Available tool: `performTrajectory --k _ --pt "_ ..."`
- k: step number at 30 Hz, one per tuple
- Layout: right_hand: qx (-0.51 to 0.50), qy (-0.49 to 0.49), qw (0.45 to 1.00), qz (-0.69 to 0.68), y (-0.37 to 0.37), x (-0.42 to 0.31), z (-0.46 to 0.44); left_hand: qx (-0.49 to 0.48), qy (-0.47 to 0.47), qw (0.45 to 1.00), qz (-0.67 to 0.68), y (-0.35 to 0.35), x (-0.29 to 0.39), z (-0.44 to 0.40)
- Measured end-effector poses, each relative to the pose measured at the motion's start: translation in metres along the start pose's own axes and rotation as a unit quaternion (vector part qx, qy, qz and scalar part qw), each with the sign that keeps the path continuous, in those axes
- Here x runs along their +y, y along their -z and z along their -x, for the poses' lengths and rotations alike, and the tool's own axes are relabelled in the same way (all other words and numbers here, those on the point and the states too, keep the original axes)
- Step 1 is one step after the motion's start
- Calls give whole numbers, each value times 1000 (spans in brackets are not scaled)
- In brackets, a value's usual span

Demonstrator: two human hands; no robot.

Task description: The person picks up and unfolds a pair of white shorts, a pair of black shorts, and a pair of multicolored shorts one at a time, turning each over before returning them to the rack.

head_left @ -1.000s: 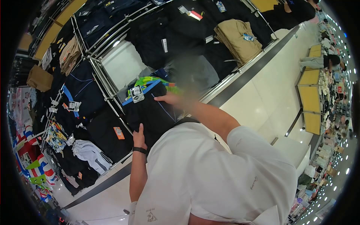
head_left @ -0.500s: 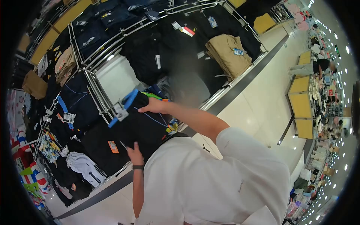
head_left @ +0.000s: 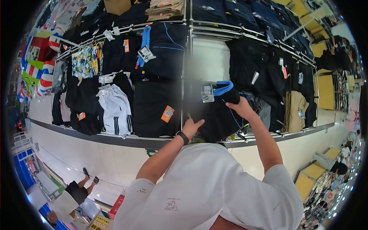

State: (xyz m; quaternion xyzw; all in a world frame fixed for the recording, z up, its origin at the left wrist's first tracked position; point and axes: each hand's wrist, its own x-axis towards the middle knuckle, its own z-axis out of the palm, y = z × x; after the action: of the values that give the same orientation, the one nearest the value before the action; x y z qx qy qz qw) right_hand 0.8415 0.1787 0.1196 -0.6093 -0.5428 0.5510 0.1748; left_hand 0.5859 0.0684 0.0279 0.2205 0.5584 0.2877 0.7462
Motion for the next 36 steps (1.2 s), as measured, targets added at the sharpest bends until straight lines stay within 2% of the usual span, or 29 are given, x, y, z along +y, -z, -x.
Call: performTrajectory --k 3,5,6,7,9,10,13,15,17,19,20,21,23,24,25,28,29,30,31,32,33,34,35,36 --pt "-31 39 997 55 -4 -42 -24 16 -53 998 -11 3 29 23" --pt "-74 109 984 120 -9 -87 -46 84 -220 962 -138 18 35 22" --pt "-77 123 979 143 -13 -117 -58 108 -234 941 -218 28 47 19" --pt "-99 106 976 164 -15 -142 -74 110 -236 942 -213 35 64 17" --pt "-100 151 965 190 -25 -185 -108 171 -398 886 -167 47 101 12" --pt "-103 172 961 192 -29 -197 -133 199 -443 847 -215 57 117 5" --pt "-119 281 932 195 -48 -241 -207 248 -495 814 -176 83 157 -31" --pt "-77 259 919 287 -64 -250 -271 263 -450 846 -111 102 181 -53" --pt "37 328 881 340 -91 -241 -311 293 -291 899 -146 149 157 -116" --pt "79 273 882 375 -115 -217 -341 360 -262 889 -103 167 151 -134" --pt "89 249 900 346 -128 -206 -346 318 -242 914 -72 176 149 -138" --pt "85 248 900 349 -135 -203 -342 318 -240 915 -68 176 151 -139" --pt "88 270 885 369 -146 -192 -331 279 -305 909 51 174 160 -135" --pt "99 271 884 369 -146 -187 -328 280 -301 910 51 176 167 -130" --pt "98 268 885 369 -144 -182 -330 265 -257 925 94 178 176 -125" --pt "239 259 870 344 -131 -170 -339 256 -170 937 167 186 191 -126" --pt "265 228 880 323 -125 -166 -341 265 -129 935 198 189 192 -127" --pt "211 159 938 227 -119 -170 -336 286 -120 937 158 191 190 -131" --pt "154 86 976 125 -114 -174 -331 285 -117 938 155 193 183 -137" --pt "156 82 977 124 -114 -164 -337 309 -167 933 82 195 175 -143" --pt "130 25 989 63 -114 -150 -347 328 -217 919 8 195 170 -146" --pt "103 -30 994 2 -115 -144 -356 327 -217 920 6 193 171 -142" --pt "103 -31 994 1 -117 -139 -367 352 -268 895 -56 190 171 -137" --pt "150 25 987 43 -124 -143 -370 374 -316 864 -118 190 168 -132"
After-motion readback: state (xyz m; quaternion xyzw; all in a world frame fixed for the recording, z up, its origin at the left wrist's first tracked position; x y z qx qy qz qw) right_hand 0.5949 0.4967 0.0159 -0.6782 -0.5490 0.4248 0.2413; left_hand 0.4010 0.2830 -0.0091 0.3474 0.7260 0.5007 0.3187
